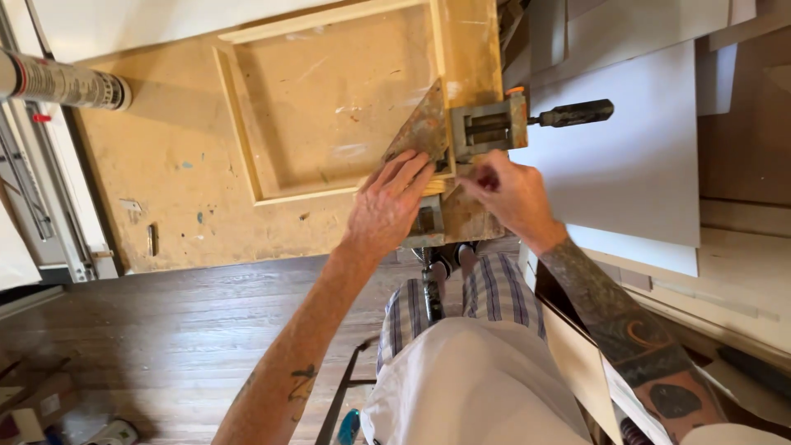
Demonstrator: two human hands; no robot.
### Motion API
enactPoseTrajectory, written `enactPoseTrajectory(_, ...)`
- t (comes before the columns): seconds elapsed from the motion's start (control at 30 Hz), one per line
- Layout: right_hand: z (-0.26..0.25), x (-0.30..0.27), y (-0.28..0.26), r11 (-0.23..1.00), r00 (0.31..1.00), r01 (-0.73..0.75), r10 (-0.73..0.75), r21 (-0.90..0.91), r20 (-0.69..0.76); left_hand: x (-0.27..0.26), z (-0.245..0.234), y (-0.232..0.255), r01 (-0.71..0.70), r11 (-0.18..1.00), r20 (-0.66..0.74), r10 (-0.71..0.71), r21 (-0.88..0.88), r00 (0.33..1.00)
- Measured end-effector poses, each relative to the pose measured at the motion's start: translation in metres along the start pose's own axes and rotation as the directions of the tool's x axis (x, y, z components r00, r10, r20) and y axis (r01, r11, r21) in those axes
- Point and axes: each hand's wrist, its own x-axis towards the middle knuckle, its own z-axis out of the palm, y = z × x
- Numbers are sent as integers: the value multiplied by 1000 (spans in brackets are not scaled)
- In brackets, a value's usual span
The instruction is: Assembling a wooden frame using a corner clamp, hammer, and screwdriver
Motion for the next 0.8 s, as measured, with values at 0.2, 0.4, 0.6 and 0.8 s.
enactPoseTrajectory(0.2,21,-4,38,929,971,218,-238,-298,-34,-4,2,1,0,1000,-106,1,12,994)
enactPoseTrajectory(0.4,4,-10,25,958,949,257,-276,-130,-151,-5,-7,7,7,1000,-161,-9,-10,987)
enactPoseTrajectory(0.6,-25,-113,-33,998,985,-40,32,-44,-169,-109,-28,-7,473,800,-138,-551,-369,823)
enactPoseTrajectory(0.8,-37,-173,-81,910,871,-399,415,113,-265,-200,-32,-66,704,681,-126,-731,-203,671)
